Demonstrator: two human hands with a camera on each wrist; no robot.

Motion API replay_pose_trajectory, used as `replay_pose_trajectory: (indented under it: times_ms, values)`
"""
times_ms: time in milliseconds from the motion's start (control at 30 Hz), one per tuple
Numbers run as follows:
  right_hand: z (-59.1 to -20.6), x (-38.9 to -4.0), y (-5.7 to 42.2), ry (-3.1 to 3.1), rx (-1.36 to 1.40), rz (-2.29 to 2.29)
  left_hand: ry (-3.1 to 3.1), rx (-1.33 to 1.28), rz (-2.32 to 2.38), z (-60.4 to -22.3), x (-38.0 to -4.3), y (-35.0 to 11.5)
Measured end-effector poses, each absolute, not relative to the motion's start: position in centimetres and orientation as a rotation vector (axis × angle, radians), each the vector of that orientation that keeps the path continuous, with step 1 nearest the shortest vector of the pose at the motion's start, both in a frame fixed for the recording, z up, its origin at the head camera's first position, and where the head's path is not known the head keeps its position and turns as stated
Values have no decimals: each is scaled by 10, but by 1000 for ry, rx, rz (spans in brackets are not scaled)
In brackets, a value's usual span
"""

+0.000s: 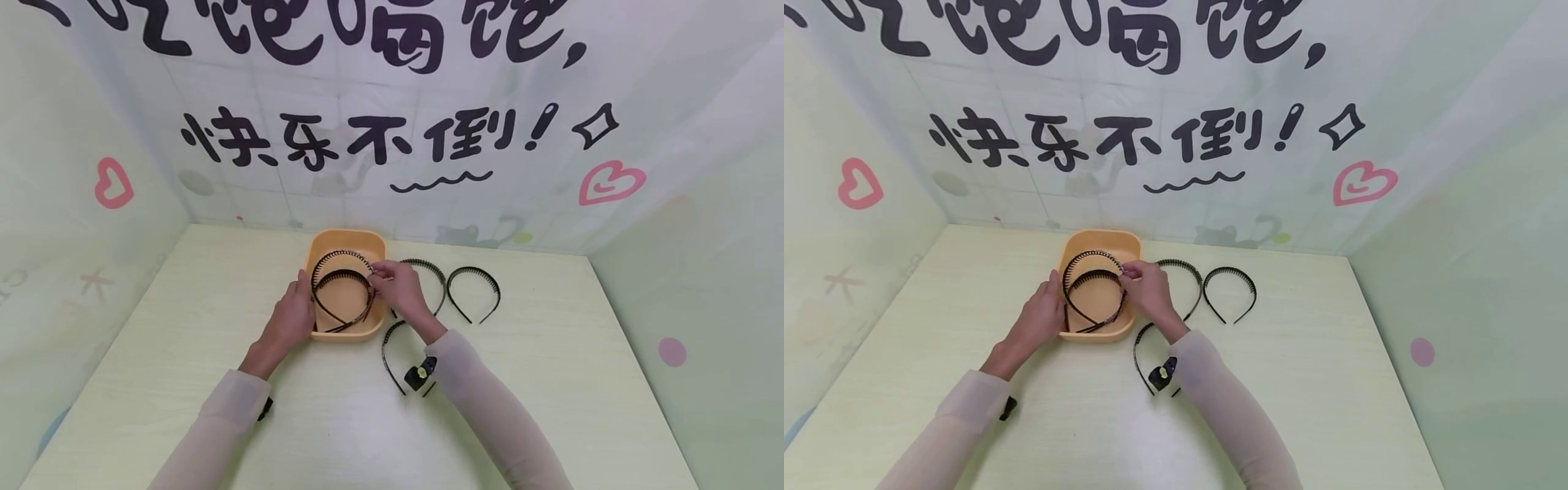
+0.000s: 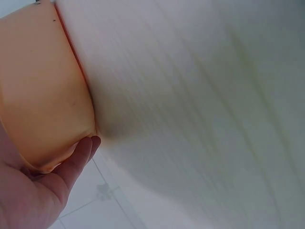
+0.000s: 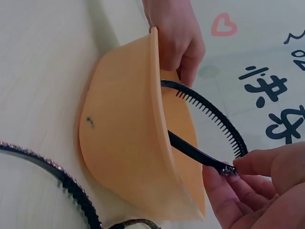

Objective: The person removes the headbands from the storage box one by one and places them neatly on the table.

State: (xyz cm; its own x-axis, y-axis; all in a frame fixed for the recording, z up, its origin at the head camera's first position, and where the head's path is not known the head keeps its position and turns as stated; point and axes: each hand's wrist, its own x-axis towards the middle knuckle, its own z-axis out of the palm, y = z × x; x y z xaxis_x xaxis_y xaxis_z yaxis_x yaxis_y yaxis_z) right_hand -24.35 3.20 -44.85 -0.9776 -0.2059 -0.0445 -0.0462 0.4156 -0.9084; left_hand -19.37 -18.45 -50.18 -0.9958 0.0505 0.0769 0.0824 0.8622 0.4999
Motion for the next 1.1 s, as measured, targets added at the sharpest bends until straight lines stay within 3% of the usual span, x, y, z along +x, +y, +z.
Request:
replay_pose_trajectory:
  times_ms: [1100]
  values:
    - [-453,-281,140,2272,227,-1867,-2947,-138,-795,-504,-194,-185]
